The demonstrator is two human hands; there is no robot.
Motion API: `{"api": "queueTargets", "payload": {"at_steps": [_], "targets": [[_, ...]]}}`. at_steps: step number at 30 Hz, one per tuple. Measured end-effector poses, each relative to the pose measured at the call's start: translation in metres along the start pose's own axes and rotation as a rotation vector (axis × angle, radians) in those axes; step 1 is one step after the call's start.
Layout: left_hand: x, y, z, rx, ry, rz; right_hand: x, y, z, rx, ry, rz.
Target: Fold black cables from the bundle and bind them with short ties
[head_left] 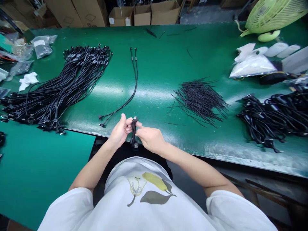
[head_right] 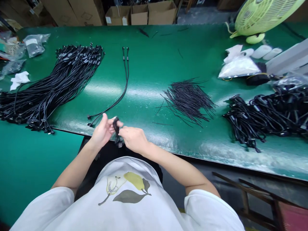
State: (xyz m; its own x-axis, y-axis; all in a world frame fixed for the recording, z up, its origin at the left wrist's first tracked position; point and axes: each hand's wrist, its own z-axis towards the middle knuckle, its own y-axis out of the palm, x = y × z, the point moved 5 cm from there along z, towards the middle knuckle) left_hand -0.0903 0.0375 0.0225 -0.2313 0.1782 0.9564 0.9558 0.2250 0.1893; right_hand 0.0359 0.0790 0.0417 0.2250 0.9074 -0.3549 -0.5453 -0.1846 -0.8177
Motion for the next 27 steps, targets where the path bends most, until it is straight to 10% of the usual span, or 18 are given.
{"api": "queueTargets", "payload": {"at_steps": [14, 20, 27], "targets": [[-0.032, 0.019, -0.025, 0.055, 0.053, 0.163, 0.020, 0.016, -0.010, 0.025, 0.501, 0.766], [-0.007, 0.022, -0.029, 0.178, 0.241, 0.405, 0.017, 0.045, -0.023, -0.485, 0.734, 1.524], [-0.019, 0.038, -0.017, -0.031, -0.085, -0.209, 0.052, -0.008, -0.016, 0.049, 0.563, 1.015]]}}
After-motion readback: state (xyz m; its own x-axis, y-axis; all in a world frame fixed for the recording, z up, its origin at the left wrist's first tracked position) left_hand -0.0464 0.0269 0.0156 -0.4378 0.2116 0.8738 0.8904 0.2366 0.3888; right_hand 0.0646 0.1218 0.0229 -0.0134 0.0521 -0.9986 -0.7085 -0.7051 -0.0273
